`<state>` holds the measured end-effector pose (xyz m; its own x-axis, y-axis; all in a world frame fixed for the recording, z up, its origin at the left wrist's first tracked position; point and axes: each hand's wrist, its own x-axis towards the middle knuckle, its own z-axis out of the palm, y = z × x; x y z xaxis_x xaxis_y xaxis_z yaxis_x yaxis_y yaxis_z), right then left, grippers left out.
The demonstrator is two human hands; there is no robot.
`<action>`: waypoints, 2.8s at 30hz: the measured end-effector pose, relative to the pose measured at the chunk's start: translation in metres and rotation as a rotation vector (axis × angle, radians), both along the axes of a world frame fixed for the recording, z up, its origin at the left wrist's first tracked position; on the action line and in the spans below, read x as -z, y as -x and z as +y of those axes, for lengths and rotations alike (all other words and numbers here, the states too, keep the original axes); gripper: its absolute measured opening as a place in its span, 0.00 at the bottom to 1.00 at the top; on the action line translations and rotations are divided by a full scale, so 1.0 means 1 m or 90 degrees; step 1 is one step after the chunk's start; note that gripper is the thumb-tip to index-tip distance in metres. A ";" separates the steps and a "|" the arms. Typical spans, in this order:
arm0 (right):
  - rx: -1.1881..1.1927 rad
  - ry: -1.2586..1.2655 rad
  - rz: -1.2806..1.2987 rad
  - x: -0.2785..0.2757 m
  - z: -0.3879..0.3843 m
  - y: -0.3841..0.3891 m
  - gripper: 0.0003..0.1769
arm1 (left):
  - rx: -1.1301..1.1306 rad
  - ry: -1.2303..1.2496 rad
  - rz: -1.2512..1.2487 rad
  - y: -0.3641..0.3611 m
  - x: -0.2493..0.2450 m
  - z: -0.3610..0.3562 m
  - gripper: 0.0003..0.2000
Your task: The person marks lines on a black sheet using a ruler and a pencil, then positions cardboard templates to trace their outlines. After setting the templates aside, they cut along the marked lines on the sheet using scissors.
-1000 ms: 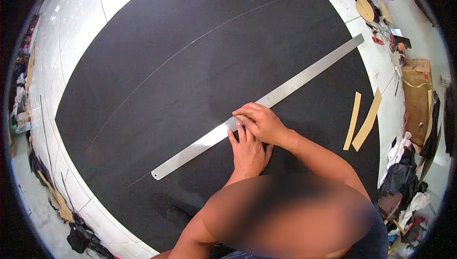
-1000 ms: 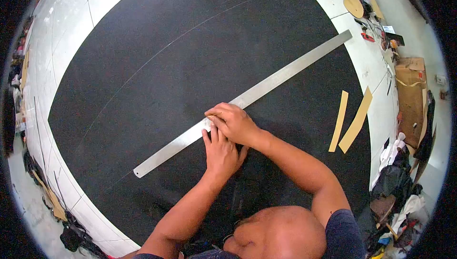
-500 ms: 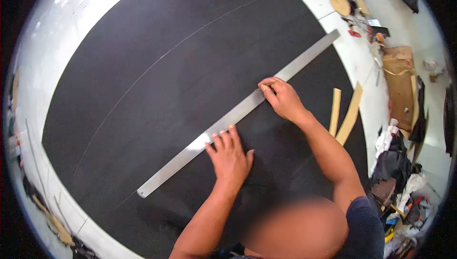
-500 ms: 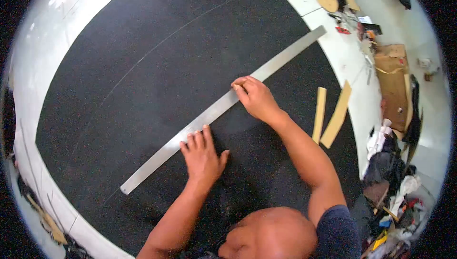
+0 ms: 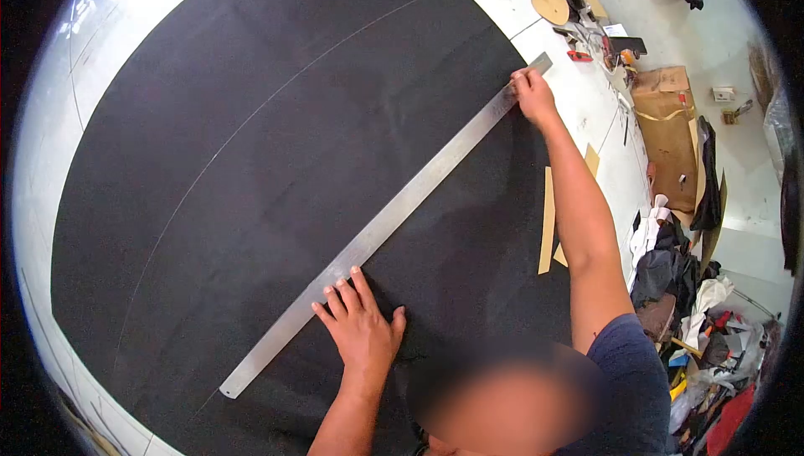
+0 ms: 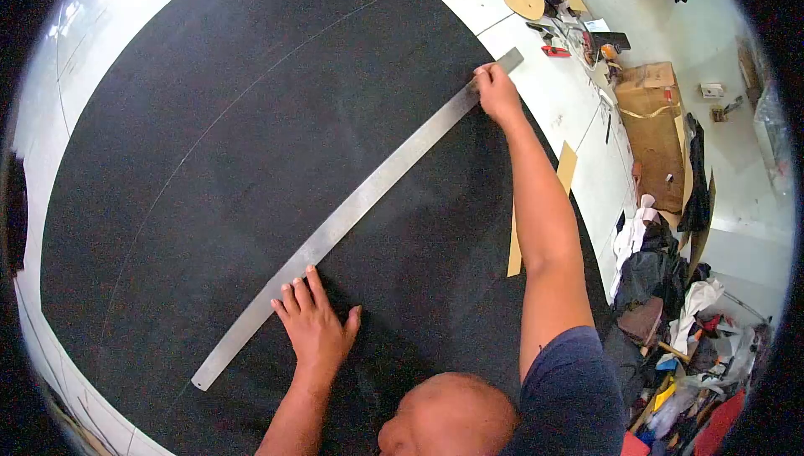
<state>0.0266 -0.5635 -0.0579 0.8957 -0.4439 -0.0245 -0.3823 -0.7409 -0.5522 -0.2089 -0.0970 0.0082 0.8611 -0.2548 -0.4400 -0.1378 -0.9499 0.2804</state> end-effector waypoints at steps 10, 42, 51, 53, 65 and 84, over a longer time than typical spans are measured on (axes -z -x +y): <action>0.197 0.037 -0.017 -0.014 -0.028 -0.040 0.16 | -0.005 -0.014 0.018 -0.001 -0.001 -0.002 0.53; -0.165 0.240 -0.174 0.001 0.154 0.104 0.15 | -0.054 0.036 -0.055 0.013 0.011 0.001 0.47; -0.138 0.260 -0.160 0.012 0.147 0.109 0.17 | -0.024 0.048 -0.074 0.023 0.015 0.004 0.46; -0.138 0.260 -0.178 0.015 0.146 0.108 0.17 | -0.023 0.048 -0.082 0.023 0.015 0.002 0.46; -0.128 0.245 -0.202 0.022 0.144 0.108 0.18 | -0.146 0.072 -0.246 0.083 0.009 0.101 0.36; -0.124 0.244 -0.186 0.023 0.145 0.106 0.17 | -0.400 0.040 -0.307 0.112 0.047 0.198 0.20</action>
